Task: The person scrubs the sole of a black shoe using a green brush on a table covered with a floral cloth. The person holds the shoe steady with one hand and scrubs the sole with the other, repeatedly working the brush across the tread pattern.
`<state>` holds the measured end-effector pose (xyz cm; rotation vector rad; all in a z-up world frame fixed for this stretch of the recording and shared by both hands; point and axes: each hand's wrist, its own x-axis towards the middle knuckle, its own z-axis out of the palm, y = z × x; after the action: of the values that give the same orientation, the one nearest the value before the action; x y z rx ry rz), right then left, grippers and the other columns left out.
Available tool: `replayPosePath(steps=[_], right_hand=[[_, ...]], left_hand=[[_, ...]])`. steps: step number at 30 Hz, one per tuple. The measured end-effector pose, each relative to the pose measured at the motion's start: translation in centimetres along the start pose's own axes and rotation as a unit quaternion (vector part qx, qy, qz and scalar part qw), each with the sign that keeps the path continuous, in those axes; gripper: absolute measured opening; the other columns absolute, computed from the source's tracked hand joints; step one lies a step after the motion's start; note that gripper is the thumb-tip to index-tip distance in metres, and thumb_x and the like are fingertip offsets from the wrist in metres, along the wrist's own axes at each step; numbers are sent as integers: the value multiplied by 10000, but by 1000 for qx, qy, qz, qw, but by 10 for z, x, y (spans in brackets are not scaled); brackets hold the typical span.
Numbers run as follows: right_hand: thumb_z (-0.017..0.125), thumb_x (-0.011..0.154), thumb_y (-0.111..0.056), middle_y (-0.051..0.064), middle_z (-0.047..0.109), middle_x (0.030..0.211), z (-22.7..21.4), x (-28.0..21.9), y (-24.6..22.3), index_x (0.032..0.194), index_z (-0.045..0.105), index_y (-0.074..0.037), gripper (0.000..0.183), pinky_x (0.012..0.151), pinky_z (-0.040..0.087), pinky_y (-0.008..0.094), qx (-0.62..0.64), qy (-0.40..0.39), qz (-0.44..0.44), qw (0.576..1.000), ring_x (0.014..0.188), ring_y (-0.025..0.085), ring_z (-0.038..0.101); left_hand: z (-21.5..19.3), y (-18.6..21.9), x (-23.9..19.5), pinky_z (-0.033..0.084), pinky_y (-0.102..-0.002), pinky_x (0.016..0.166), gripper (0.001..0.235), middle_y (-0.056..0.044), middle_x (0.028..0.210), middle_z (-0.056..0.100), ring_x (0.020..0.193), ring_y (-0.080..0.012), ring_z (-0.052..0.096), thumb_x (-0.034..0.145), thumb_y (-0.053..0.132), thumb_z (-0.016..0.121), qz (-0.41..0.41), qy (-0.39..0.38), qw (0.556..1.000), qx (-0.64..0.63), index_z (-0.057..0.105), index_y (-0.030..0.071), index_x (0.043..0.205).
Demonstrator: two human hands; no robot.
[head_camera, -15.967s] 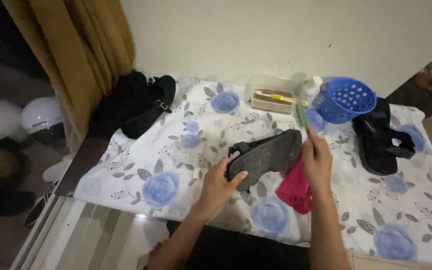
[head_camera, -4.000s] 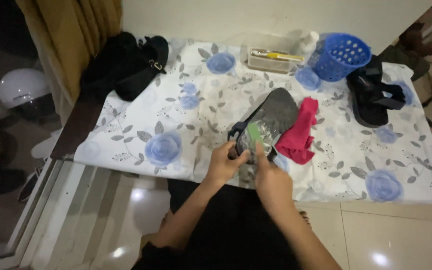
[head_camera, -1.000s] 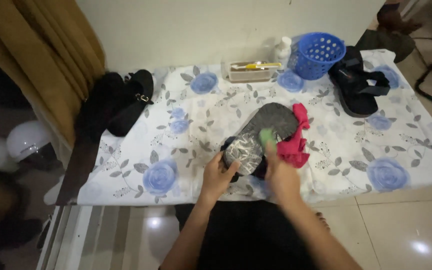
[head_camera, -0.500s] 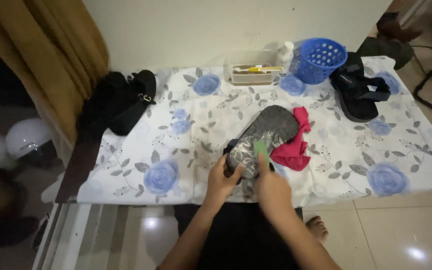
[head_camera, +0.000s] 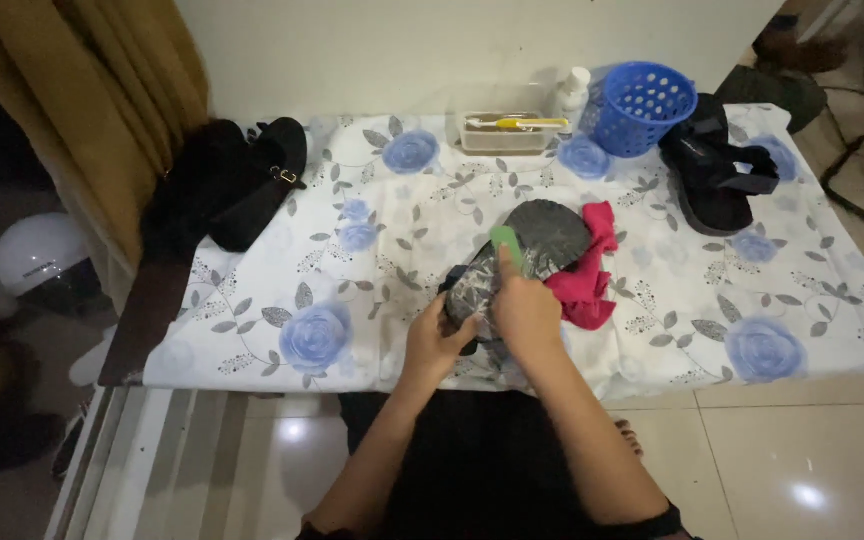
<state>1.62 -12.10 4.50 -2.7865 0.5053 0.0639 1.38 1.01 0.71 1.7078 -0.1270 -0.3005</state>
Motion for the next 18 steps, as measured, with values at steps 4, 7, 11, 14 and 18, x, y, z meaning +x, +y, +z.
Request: replayPosePath(steps=[4, 7, 11, 14, 18], right_hand=[[441, 808, -118, 220, 633, 874, -12, -52, -6, 1366, 333, -276, 590, 736, 511, 503, 35, -73, 13, 997, 873, 399, 633], [481, 797, -154, 230, 649, 864, -21, -49, -3, 1362, 329, -264, 595, 770, 512, 496, -10, -118, 5, 993, 876, 383, 640], [463, 813, -219, 189, 659, 820, -28, -14, 6, 1299, 433, -326, 499, 711, 518, 491, -20, -25, 12, 999, 838, 371, 649], [445, 816, -179, 214, 656, 824, -31, -46, -6, 1324, 393, -295, 523, 724, 520, 488, -20, -71, -18, 997, 844, 379, 647], [377, 830, -69, 263, 645, 819, -55, -52, -20, 1351, 373, -234, 547, 722, 512, 511, -24, -88, -10, 996, 839, 411, 644]], left_hand=[[0, 29, -12, 499, -483, 768, 554, -334, 1075, 549, 988, -451, 549, 788, 199, 634, 8, 18, 1000, 7, 449, -100, 1216], [0, 23, -11, 483, -472, 828, 623, -289, 1174, 510, 1060, -444, 513, 790, 268, 636, -13, 9, 999, 30, 407, -41, 1279], [-1, 5, -7, 527, -399, 717, 676, -255, 1091, 573, 940, -336, 602, 766, 334, 676, -3, 14, 999, 43, 422, -22, 1281], [0, 15, -7, 509, -420, 778, 696, -264, 1140, 541, 1008, -361, 561, 768, 343, 676, -19, 9, 999, 38, 405, -21, 1296], [1, 13, -11, 494, -329, 516, 633, -209, 854, 635, 681, -261, 626, 802, 251, 658, 45, 27, 995, 87, 395, -29, 1305]])
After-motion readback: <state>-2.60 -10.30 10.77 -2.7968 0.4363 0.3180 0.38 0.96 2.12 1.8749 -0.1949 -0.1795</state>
